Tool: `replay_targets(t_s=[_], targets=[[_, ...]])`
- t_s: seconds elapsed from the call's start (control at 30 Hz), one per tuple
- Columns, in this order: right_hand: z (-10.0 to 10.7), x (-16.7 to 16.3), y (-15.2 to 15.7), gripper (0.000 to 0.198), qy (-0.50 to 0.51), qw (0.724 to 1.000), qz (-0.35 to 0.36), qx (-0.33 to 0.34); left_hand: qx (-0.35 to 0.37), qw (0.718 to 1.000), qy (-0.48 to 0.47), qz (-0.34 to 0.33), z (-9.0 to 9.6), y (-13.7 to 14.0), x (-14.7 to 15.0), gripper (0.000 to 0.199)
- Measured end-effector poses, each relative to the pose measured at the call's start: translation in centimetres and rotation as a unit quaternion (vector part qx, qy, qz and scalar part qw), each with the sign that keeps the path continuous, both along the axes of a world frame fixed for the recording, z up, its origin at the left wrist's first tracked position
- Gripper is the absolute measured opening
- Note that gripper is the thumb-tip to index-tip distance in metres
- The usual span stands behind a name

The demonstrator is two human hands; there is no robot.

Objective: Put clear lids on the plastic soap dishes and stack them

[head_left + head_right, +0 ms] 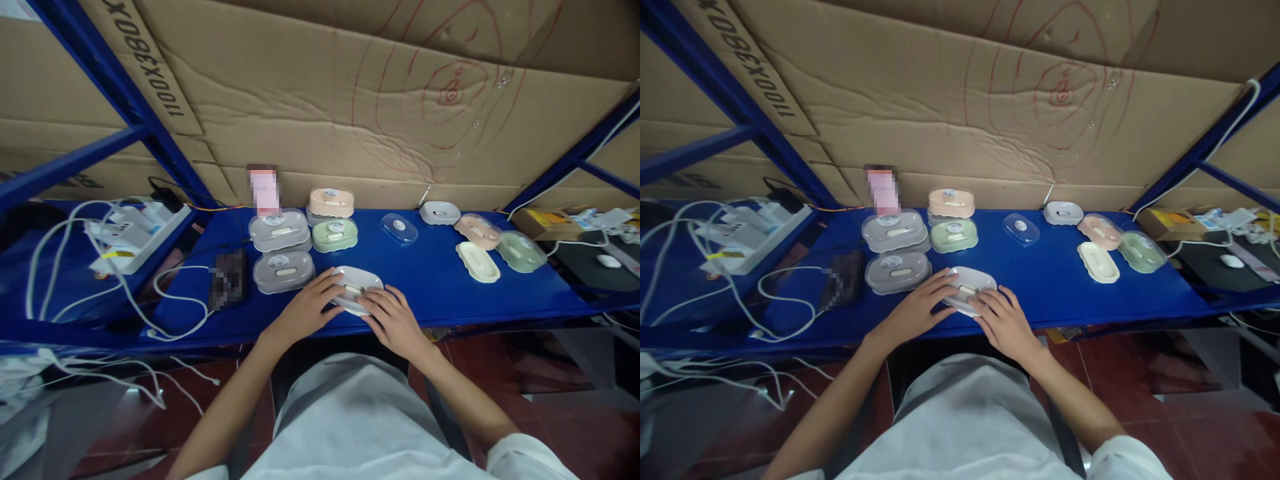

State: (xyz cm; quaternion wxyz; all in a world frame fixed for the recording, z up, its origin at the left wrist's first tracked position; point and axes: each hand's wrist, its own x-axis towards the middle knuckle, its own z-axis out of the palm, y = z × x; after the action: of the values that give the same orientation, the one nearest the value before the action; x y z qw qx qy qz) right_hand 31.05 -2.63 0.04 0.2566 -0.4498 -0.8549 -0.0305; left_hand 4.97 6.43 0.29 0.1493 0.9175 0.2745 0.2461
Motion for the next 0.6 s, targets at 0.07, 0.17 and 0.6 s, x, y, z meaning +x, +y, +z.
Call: replay_targets(t_s=[0.07, 0.17, 0.6], targets=[[0.0, 0.2, 0.1, 0.043, 0.006, 1.000, 0.016, 0.000, 0.000, 1.000, -0.007, 0.014, -0.5, -0.5, 0.0, 0.026], [0.7, 1.8, 1.9, 0.041, 0.011, 0.998, 0.053, -0.024, -0.011, 0.999, -0.024, 0.034, -0.6, -1.2, 0.1, 0.024], [1.5, 12.9, 16.0, 0.071, 0.101, 0.966, -0.209, -0.115, -0.166, 0.981, -0.066, 0.073, 0.3, -1.6, -0.2, 0.040]])
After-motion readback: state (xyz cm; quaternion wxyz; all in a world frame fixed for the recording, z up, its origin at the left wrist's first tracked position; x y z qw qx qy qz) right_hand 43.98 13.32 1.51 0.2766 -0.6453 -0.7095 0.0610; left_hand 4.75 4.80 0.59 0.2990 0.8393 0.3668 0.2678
